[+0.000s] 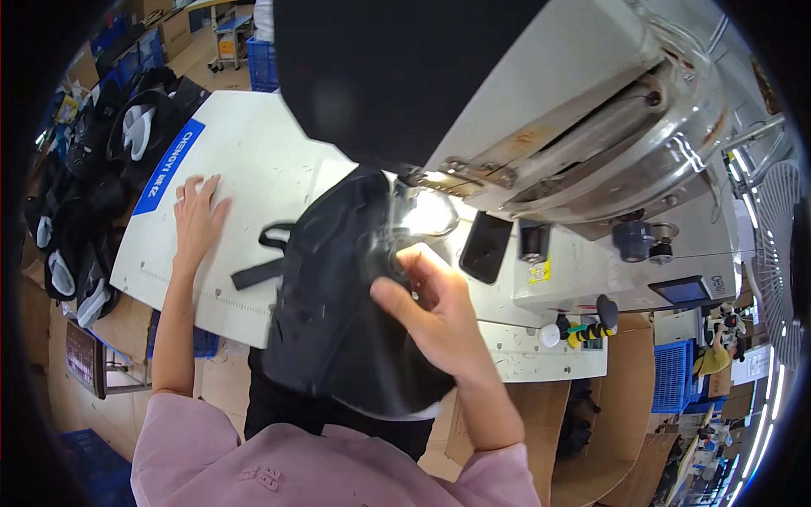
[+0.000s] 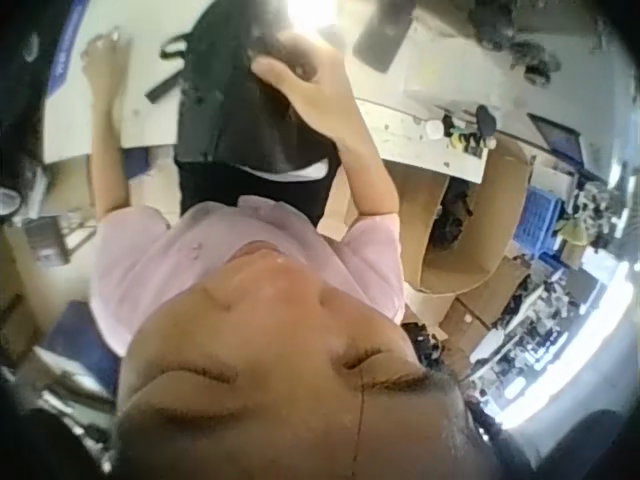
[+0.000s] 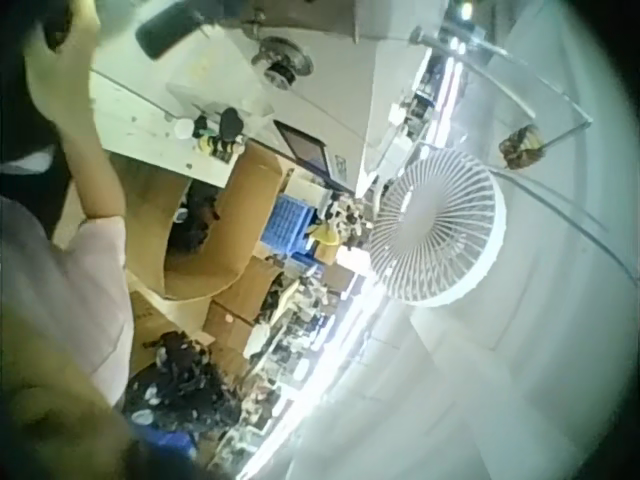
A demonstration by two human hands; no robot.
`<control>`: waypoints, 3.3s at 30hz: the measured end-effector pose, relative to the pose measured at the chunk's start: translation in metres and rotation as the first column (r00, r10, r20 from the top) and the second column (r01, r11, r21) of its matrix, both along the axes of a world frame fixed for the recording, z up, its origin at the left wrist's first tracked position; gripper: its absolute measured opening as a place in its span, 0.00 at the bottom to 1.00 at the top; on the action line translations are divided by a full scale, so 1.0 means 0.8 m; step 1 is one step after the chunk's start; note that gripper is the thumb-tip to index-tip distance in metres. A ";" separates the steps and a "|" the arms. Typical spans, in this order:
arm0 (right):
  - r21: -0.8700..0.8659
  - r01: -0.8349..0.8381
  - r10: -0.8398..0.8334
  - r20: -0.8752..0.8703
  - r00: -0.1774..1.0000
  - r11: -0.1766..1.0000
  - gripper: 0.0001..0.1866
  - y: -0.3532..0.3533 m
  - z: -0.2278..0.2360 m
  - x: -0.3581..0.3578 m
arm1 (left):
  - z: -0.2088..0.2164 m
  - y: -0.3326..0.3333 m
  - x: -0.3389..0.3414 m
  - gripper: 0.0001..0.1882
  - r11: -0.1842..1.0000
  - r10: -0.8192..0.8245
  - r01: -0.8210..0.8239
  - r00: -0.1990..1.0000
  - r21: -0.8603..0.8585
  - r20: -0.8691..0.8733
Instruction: The person sews black protective gear pieces using an industrial sewing machine, feeding and turning the material beneath the presser foot and trimming threads with thread snips.
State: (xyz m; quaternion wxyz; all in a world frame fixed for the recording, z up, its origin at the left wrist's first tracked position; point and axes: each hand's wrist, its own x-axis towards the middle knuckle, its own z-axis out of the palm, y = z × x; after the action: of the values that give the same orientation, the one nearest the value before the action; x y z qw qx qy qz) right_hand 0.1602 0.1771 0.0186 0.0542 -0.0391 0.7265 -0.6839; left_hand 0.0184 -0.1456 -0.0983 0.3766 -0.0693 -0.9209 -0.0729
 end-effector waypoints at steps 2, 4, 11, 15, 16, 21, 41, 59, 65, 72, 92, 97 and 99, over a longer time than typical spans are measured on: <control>0.300 -0.140 0.188 -0.140 0.972 0.944 0.16 0.001 0.023 0.022 | -0.021 -0.040 0.015 0.12 0.964 -0.106 0.019 0.942 0.265 0.317; 0.542 -0.194 0.369 -0.236 0.899 0.818 0.16 0.003 0.041 0.048 | -0.026 -0.059 0.027 0.11 0.978 -0.134 0.075 0.939 0.192 0.315; 0.854 -0.078 0.551 -0.259 0.794 0.515 0.12 -0.022 0.006 0.093 | 0.043 0.007 0.122 0.11 0.579 -0.602 0.202 0.760 0.790 0.247; 0.845 -0.052 0.578 -0.317 0.752 0.532 0.14 -0.035 -0.014 0.100 | 0.092 0.027 0.190 0.11 0.618 -0.769 0.377 0.472 0.690 0.431; 0.868 -0.039 0.579 -0.295 0.760 0.494 0.12 -0.037 -0.015 0.103 | 0.099 0.030 0.198 0.11 0.589 -0.791 0.395 0.462 0.705 0.402; 0.897 0.034 0.595 -0.320 0.737 0.441 0.11 -0.052 -0.019 0.105 | 0.123 0.039 0.210 0.13 0.588 -0.809 0.520 0.379 0.620 0.449; 0.854 -0.174 0.639 -0.217 0.738 0.490 0.08 -0.001 -0.002 0.133 | 0.040 0.079 0.087 0.14 0.539 -0.835 0.794 0.460 0.280 0.304; 0.798 -0.220 0.612 -0.221 0.760 0.562 0.07 0.014 -0.014 0.134 | 0.011 0.080 0.096 0.15 0.522 -0.850 0.690 0.464 0.501 0.248; 0.756 -0.190 0.593 -0.304 0.746 0.626 0.10 0.013 -0.016 0.132 | 0.047 0.078 0.102 0.14 0.604 -0.747 0.529 0.637 0.596 0.192; 0.509 0.860 0.197 -0.847 0.493 0.041 0.31 0.042 -0.006 0.136 | 0.106 0.102 0.127 0.15 0.393 -0.919 0.775 0.351 0.495 0.180; 0.461 0.722 -0.166 -0.773 0.612 0.516 0.23 0.060 -0.052 0.139 | 0.108 0.167 0.138 0.10 0.261 -0.956 0.830 0.153 0.493 0.249; 0.493 0.719 -0.137 -0.771 0.622 0.490 0.21 0.057 -0.051 0.142 | 0.093 0.180 0.154 0.10 0.196 -0.974 0.862 0.118 0.468 0.191; 0.492 0.724 -0.137 -0.774 0.618 0.484 0.21 0.056 -0.052 0.144 | 0.089 0.175 0.155 0.09 0.246 -0.958 0.850 0.140 0.466 0.251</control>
State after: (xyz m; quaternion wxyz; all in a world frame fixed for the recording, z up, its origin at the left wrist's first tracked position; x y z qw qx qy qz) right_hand 0.2753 0.2221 -0.0227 -0.3750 -0.0439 0.8968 -0.2307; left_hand 0.1425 -0.0054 -0.0273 0.0109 -0.5503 -0.7342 -0.3975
